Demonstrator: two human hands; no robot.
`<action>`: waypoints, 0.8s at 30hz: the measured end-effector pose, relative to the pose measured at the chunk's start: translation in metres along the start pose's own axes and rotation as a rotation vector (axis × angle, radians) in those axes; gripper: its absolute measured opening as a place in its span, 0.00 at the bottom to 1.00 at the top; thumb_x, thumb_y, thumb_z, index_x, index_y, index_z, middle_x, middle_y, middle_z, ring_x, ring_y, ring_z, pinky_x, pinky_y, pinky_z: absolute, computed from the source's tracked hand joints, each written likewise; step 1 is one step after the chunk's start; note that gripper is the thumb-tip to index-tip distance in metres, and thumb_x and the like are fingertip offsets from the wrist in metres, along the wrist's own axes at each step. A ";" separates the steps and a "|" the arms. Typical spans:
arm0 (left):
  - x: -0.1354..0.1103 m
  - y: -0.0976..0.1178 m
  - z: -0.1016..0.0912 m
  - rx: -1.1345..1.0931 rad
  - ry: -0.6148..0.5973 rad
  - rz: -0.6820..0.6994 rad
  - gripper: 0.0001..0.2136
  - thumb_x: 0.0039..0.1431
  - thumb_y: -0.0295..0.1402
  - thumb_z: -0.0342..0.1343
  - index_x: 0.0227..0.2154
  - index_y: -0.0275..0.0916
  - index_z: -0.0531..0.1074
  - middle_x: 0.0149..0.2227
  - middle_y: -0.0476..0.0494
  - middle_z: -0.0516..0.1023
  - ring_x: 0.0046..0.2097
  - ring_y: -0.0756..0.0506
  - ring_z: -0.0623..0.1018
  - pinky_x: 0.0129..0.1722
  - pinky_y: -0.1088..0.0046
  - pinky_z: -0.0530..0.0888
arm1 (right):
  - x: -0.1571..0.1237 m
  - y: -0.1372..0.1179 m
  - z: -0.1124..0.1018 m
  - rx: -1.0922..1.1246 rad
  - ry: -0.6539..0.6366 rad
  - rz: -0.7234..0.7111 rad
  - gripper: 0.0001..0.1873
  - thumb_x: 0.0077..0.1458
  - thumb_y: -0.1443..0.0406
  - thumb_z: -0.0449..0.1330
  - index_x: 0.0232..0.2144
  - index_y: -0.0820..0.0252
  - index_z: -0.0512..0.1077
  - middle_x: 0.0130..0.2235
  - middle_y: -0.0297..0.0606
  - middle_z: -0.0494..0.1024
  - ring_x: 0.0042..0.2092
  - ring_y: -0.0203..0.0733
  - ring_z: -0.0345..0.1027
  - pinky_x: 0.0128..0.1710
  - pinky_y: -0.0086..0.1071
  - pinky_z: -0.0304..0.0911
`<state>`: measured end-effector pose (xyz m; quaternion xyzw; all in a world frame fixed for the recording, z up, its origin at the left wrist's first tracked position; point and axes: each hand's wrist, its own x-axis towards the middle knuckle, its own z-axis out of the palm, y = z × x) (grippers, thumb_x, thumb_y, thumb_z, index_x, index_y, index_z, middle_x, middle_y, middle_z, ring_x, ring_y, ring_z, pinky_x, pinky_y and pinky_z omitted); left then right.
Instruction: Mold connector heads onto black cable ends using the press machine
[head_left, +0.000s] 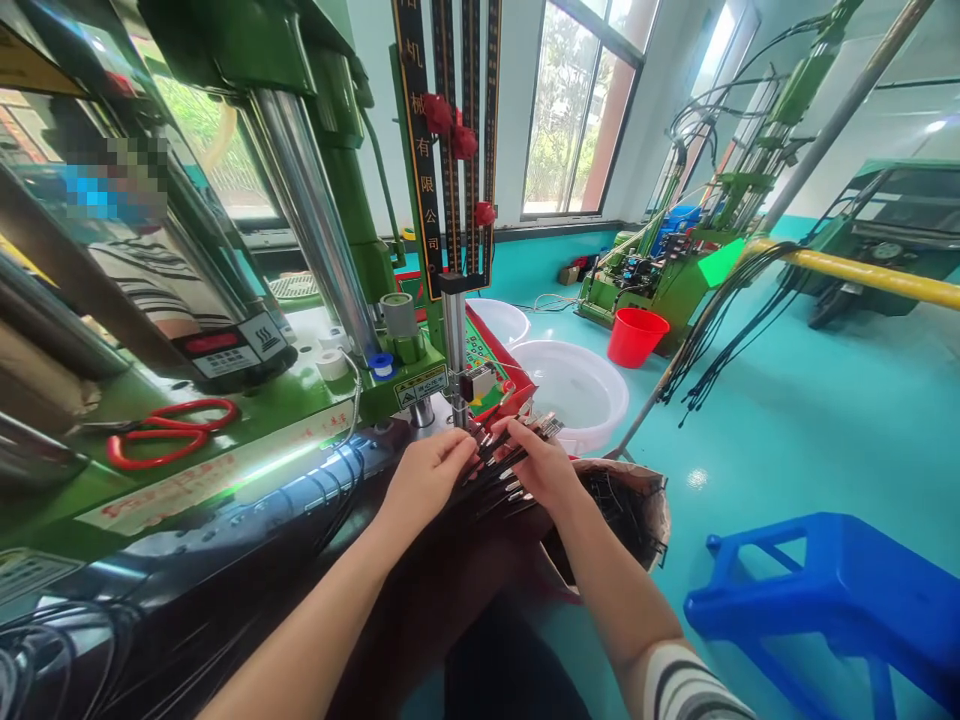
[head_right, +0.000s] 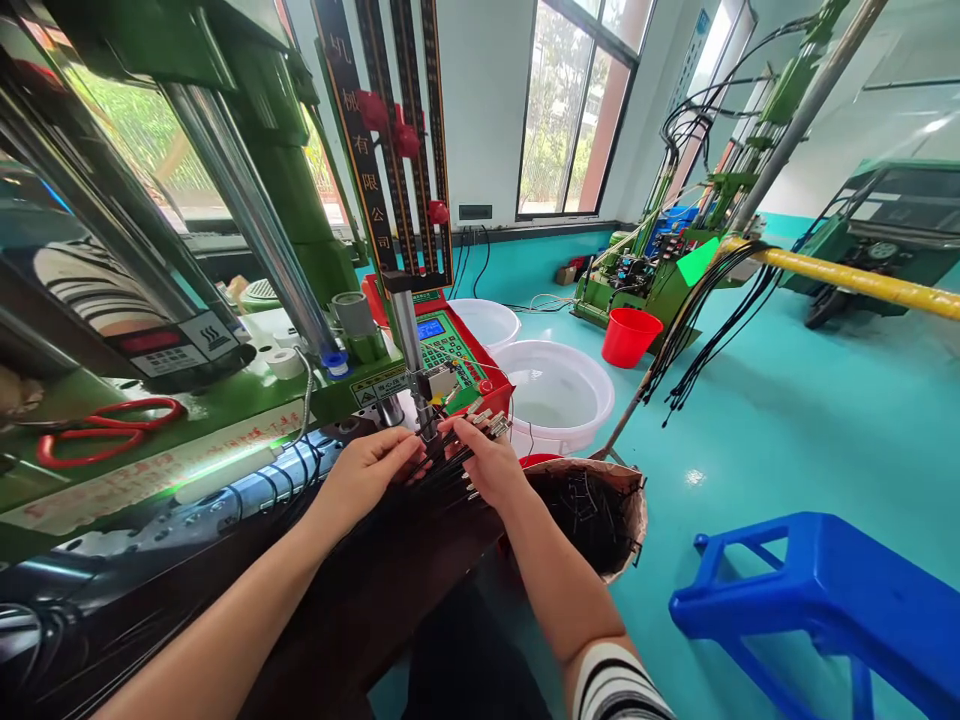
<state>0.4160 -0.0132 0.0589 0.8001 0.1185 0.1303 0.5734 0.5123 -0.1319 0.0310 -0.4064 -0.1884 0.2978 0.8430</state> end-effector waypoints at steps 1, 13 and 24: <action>0.003 0.002 0.002 0.001 0.004 0.010 0.13 0.53 0.41 0.48 0.22 0.38 0.69 0.23 0.49 0.71 0.27 0.48 0.71 0.26 0.75 0.67 | -0.001 0.001 0.000 -0.020 -0.006 -0.015 0.09 0.45 0.61 0.64 0.27 0.64 0.75 0.29 0.35 0.73 0.28 0.32 0.64 0.28 0.27 0.62; -0.039 0.001 0.021 -0.485 -0.508 -0.363 0.15 0.54 0.45 0.49 0.31 0.36 0.65 0.19 0.45 0.73 0.16 0.49 0.70 0.14 0.76 0.65 | -0.017 -0.010 0.003 -0.131 -0.317 0.186 0.10 0.50 0.61 0.59 0.27 0.62 0.75 0.38 0.39 0.75 0.46 0.44 0.65 0.47 0.35 0.60; -0.118 -0.052 0.058 -0.991 -0.077 -0.571 0.16 0.49 0.46 0.54 0.30 0.37 0.64 0.11 0.55 0.63 0.09 0.57 0.55 0.08 0.82 0.52 | -0.050 0.048 0.019 -0.015 -0.475 0.665 0.21 0.51 0.58 0.57 0.46 0.60 0.69 0.48 0.44 0.72 0.48 0.43 0.67 0.50 0.38 0.58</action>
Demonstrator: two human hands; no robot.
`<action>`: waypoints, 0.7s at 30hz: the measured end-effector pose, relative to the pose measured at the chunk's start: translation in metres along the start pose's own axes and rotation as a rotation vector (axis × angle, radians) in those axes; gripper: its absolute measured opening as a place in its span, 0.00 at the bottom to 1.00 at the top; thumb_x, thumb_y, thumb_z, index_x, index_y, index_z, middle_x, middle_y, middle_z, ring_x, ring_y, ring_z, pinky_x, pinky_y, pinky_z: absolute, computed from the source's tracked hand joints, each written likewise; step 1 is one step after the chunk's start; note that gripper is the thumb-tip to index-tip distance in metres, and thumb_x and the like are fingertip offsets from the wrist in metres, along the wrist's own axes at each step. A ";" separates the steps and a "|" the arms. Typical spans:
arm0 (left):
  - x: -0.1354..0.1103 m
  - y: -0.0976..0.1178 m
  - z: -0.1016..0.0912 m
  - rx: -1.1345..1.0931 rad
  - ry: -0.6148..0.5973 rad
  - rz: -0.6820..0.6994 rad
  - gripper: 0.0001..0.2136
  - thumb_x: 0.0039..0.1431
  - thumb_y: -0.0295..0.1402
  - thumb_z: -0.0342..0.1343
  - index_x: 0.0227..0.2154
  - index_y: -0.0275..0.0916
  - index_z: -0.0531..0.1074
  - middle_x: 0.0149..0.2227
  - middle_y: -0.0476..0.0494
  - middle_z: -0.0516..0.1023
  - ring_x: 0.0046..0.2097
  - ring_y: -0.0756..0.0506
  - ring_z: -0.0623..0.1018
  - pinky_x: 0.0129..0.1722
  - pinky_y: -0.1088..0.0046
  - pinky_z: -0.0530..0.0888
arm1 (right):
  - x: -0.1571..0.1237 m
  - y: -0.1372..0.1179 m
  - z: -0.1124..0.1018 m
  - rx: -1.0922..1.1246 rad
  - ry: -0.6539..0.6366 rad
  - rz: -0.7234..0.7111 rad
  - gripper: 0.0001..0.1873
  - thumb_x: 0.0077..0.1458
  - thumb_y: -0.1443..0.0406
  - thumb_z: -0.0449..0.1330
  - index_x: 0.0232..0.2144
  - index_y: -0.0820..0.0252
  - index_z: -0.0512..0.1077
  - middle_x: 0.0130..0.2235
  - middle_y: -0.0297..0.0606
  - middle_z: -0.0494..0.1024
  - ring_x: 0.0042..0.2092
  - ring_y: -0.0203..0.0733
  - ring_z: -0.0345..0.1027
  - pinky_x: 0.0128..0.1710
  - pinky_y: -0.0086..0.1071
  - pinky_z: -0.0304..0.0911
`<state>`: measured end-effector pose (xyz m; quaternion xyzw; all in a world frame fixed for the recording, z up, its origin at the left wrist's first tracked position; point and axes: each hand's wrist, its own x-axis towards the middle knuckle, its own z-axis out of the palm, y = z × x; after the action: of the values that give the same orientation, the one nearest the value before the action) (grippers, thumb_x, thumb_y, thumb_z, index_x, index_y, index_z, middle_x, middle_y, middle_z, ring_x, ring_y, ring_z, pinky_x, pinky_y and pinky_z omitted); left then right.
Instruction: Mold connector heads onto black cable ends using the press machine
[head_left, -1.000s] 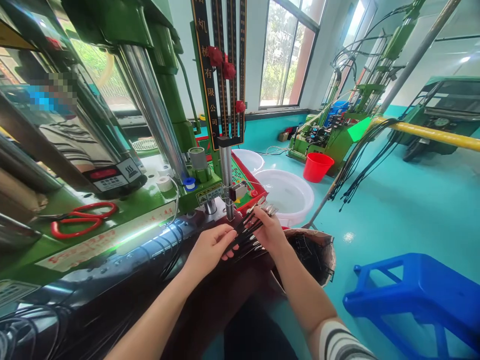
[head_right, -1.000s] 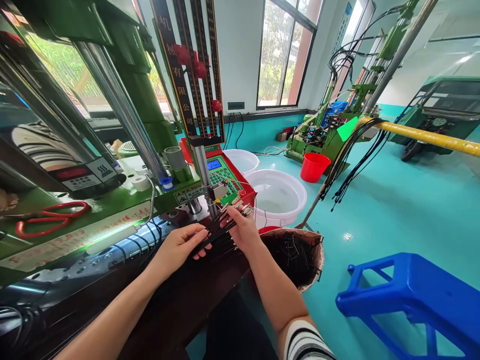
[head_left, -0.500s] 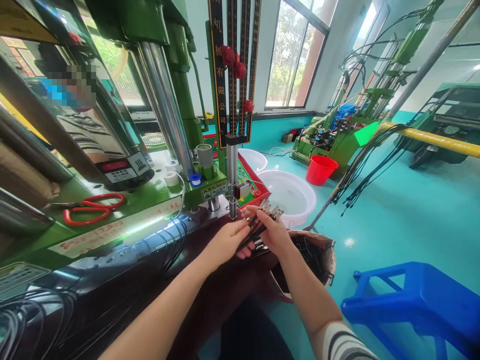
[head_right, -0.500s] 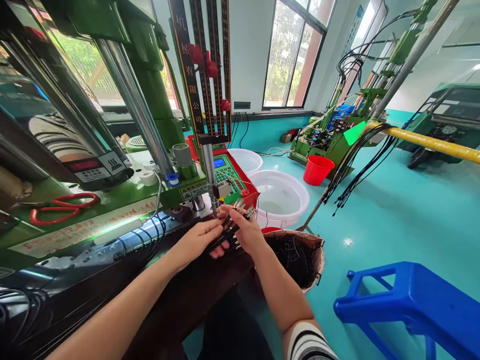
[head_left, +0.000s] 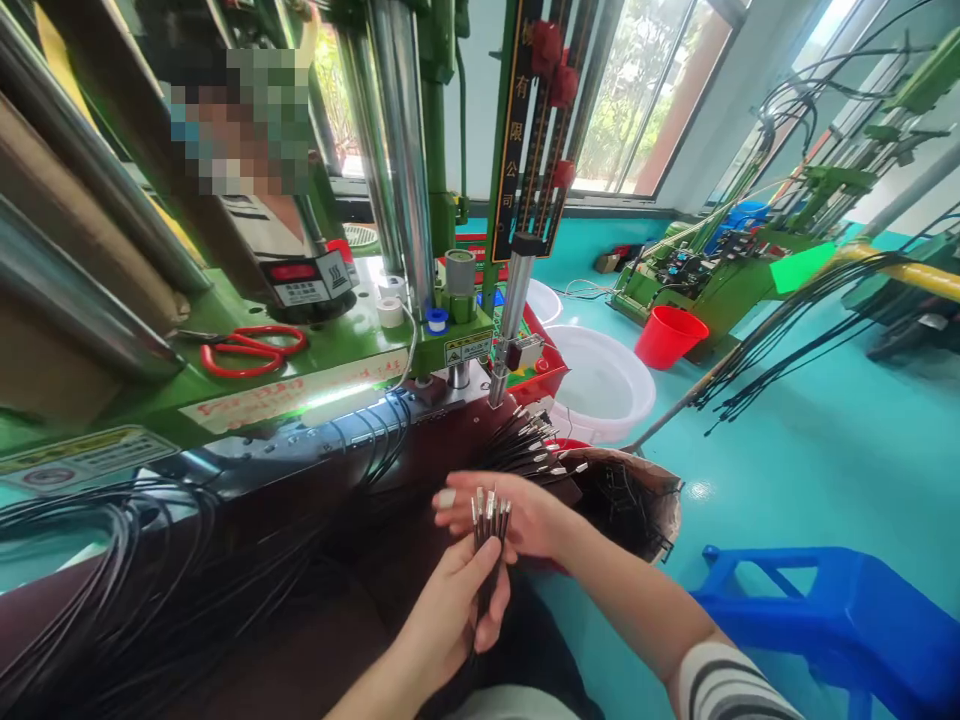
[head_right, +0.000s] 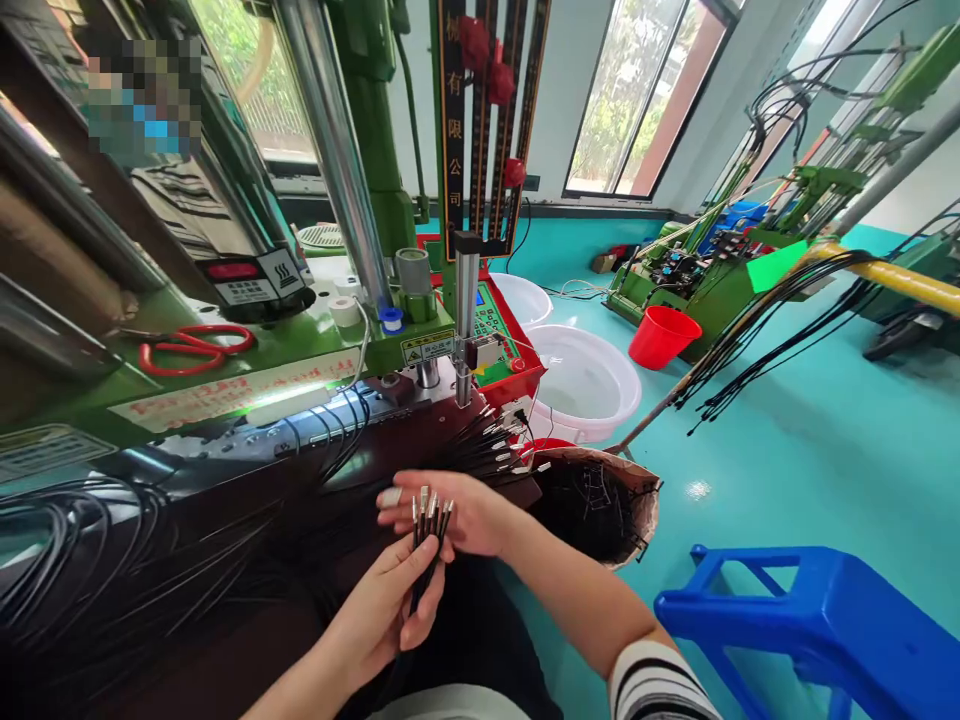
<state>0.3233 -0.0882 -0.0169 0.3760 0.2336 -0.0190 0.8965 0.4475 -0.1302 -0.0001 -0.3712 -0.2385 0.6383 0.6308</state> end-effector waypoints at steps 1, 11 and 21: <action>-0.001 -0.002 -0.002 -0.002 -0.012 -0.003 0.16 0.50 0.46 0.54 0.29 0.37 0.64 0.11 0.55 0.63 0.09 0.57 0.55 0.09 0.82 0.52 | 0.004 -0.006 0.000 -0.034 0.015 -0.045 0.21 0.52 0.57 0.57 0.47 0.59 0.68 0.49 0.44 0.72 0.49 0.43 0.67 0.51 0.39 0.57; 0.016 0.002 -0.002 -0.077 0.084 0.158 0.19 0.45 0.49 0.56 0.25 0.35 0.65 0.16 0.53 0.64 0.14 0.55 0.62 0.12 0.78 0.56 | 0.017 -0.037 0.007 -1.067 -0.383 -0.013 0.25 0.56 0.61 0.52 0.56 0.55 0.59 0.56 0.37 0.64 0.54 0.42 0.60 0.51 0.35 0.58; 0.012 0.015 -0.037 -0.029 0.396 0.430 0.16 0.48 0.45 0.56 0.27 0.37 0.62 0.16 0.59 0.58 0.13 0.59 0.56 0.13 0.81 0.50 | 0.122 -0.031 -0.034 -2.054 0.281 -0.201 0.23 0.49 0.78 0.48 0.49 0.72 0.63 0.50 0.54 0.66 0.54 0.50 0.56 0.54 0.43 0.49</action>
<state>0.3223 -0.0501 -0.0350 0.4004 0.3191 0.2485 0.8223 0.5019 -0.0133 -0.0175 -0.7788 -0.6212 0.0232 0.0835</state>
